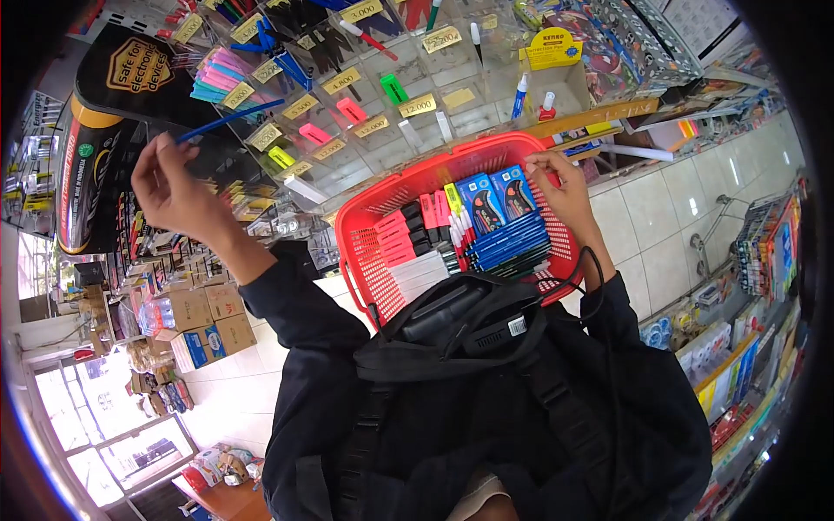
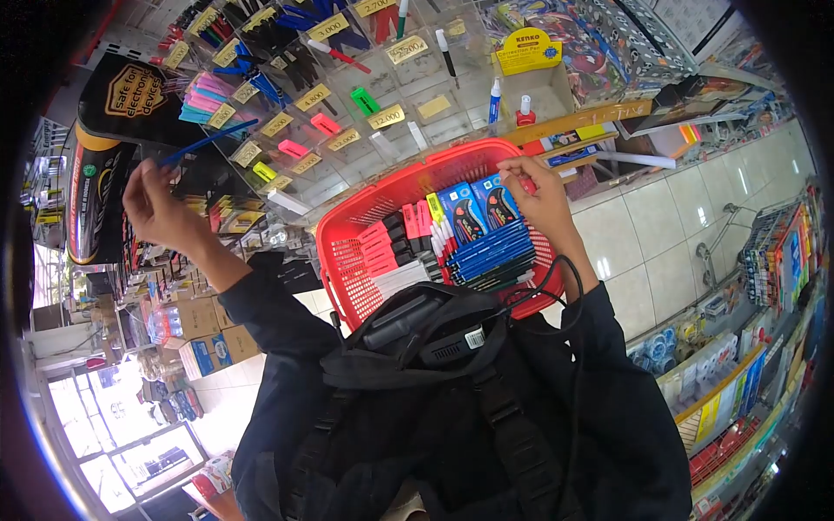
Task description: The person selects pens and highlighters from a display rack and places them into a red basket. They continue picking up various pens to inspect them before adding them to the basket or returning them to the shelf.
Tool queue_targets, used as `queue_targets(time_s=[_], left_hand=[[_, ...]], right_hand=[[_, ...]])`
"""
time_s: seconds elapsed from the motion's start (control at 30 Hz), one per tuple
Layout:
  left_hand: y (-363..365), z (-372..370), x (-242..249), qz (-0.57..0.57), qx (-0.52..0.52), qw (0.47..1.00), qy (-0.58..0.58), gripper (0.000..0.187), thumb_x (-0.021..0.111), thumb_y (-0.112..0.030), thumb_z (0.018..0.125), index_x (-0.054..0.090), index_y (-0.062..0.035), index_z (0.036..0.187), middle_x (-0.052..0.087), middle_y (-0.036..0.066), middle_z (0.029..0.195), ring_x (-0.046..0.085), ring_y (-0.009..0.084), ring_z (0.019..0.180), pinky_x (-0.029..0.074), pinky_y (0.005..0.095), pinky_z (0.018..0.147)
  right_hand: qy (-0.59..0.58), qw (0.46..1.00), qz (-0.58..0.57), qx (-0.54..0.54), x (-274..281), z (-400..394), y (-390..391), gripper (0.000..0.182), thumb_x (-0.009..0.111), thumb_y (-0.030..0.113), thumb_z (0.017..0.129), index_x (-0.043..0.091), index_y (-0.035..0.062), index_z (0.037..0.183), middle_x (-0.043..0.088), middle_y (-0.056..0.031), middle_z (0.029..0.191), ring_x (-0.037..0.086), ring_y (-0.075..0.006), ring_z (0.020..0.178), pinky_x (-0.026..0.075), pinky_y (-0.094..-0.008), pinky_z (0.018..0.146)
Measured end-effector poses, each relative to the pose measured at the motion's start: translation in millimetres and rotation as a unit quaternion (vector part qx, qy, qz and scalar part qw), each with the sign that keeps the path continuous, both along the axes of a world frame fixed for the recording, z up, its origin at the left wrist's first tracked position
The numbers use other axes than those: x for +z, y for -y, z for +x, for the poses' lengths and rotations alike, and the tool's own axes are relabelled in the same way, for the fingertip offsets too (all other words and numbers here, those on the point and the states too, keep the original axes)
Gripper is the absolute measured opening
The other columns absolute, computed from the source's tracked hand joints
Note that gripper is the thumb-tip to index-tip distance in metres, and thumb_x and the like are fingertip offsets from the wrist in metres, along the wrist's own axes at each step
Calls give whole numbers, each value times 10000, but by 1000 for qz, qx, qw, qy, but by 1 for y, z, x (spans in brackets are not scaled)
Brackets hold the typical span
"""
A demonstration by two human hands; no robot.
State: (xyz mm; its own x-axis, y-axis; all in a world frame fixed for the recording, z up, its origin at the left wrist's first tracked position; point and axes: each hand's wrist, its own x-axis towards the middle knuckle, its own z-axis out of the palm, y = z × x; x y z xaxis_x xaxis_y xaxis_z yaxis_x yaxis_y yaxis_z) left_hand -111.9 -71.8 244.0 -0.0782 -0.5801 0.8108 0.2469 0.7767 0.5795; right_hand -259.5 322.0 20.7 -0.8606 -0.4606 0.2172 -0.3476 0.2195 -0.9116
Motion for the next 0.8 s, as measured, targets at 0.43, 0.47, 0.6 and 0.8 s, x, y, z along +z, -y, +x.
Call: queue_targets(time_s=[0.43, 0.47, 0.6, 0.8], left_hand=[[-144, -20, -240, 255, -519, 739, 347, 95, 715, 27, 904, 637, -5, 947, 674, 61, 967, 672, 151, 929, 577, 295, 811], [-145, -20, -261, 248, -525, 727, 365, 97, 716, 29, 901, 635, -6, 942, 671, 56, 960, 666, 146, 934, 574, 298, 817], [-165, -13, -266, 239, -470, 704, 476, 99, 722, 17, 887, 630, -13, 908, 665, 47, 946, 650, 137, 915, 551, 307, 867], [-149, -10, -262, -37, -410, 757, 507, 110, 724, -44, 818, 685, -32, 919, 691, 128, 947, 666, 310, 934, 527, 385, 829]], right_hand=[[12, 1000, -25, 10, -13, -4, 0, 204, 702, 127, 925, 709, 1, 1084, 687, -115, 974, 677, -183, 883, 519, -301, 816], [7, 1000, -25, 10, -13, -4, 0, 203, 702, 125, 925, 709, 1, 1084, 687, -115, 973, 676, -181, 880, 518, -300, 811], [14, 1000, -23, 13, -15, -5, -1, 203, 700, 120, 924, 707, 0, 1088, 688, -114, 976, 677, -178, 880, 517, -296, 809], [16, 999, -29, 11, -11, -4, -1, 206, 697, 126, 925, 707, -6, 1083, 687, -118, 980, 677, -180, 882, 515, -296, 817]])
